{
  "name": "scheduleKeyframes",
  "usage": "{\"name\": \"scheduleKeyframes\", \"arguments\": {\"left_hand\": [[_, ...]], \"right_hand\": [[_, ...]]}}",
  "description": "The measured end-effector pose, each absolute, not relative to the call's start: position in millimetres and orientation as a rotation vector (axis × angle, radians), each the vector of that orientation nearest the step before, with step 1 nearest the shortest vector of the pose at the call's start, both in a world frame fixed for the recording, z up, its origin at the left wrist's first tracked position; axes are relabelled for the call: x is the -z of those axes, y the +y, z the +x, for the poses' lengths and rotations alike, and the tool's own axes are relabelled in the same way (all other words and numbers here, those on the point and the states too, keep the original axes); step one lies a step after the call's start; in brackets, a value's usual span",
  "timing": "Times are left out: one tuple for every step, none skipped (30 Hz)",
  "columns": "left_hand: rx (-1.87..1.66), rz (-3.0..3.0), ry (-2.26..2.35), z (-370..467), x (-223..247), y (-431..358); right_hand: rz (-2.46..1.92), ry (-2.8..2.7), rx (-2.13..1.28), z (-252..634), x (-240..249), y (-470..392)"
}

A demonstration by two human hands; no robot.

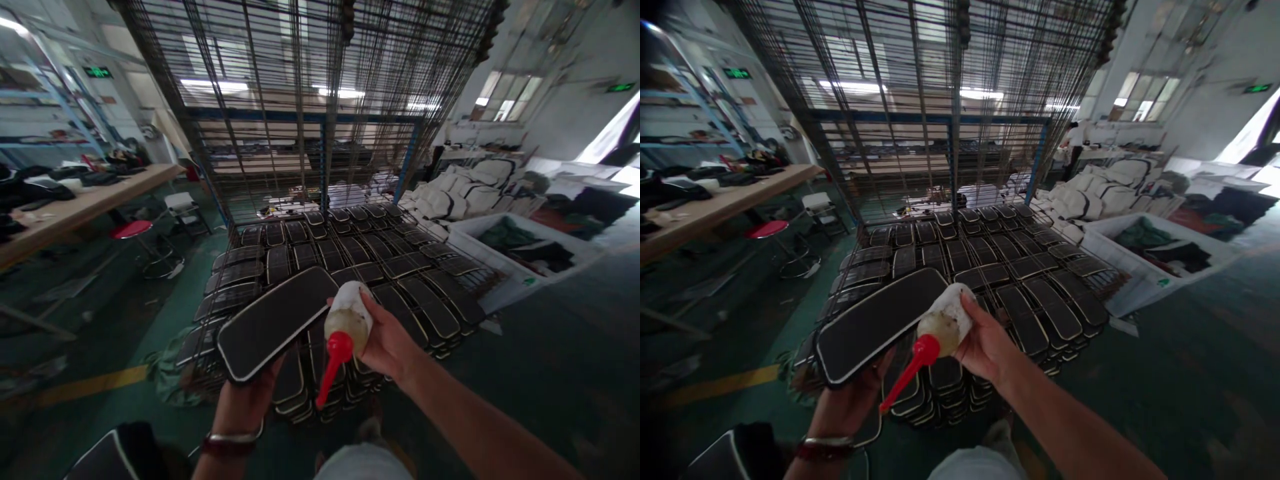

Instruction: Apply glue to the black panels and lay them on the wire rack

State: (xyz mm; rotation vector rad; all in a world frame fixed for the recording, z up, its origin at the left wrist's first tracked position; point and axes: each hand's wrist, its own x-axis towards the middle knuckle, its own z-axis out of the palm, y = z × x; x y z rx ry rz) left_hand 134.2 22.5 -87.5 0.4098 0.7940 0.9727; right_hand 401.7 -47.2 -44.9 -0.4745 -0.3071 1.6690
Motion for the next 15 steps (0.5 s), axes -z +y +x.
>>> {"name": "scheduleKeyframes", "arguments": {"left_hand": [[-0.986, 0.406, 0.842, 119, 83, 29], [-0.972, 0.416, 0.864, 107, 75, 36], [-0.930, 0.442, 0.868, 98, 66, 44], [-0.831, 0.515, 0.843, 93, 56, 50], [-0.761, 0.606, 0.815, 90, 44, 56], [-0.698, 0.706, 0.798, 92, 32, 60], [-0.629, 0.800, 0.792, 96, 21, 62], [-0.580, 0.883, 0.801, 102, 11, 63], [-0.533, 0.951, 0.817, 110, 2, 63], [-0.498, 1.000, 0.833, 118, -5, 62], [-0.479, 1.030, 0.845, 127, -10, 59], [-0.473, 1.040, 0.850, 135, -13, 56], [-0.477, 1.032, 0.849, 142, -14, 54], [-0.488, 1.011, 0.845, 146, -14, 51], [-0.499, 0.988, 0.840, 149, -13, 49]], "right_hand": [[-0.502, -0.345, -1.682, 414, 42, -47], [-0.530, -0.377, -1.688, 426, 39, -46], [-0.558, -0.405, -1.696, 435, 36, -46], [-0.586, -0.429, -1.706, 443, 33, -45], [-0.616, -0.447, -1.719, 448, 30, -44], [-0.649, -0.462, -1.732, 452, 28, -43], [-0.684, -0.476, -1.745, 453, 26, -42], [-0.716, -0.487, -1.756, 453, 24, -41], [-0.745, -0.497, -1.765, 452, 22, -40], [-0.766, -0.506, -1.770, 450, 21, -39], [-0.776, -0.518, -1.771, 447, 21, -39], [-0.773, -0.535, -1.768, 445, 20, -38], [-0.764, -0.555, -1.764, 443, 20, -39], [-0.754, -0.578, -1.751, 443, 19, -39], [-0.750, -0.601, -1.730, 444, 17, -40]]}}
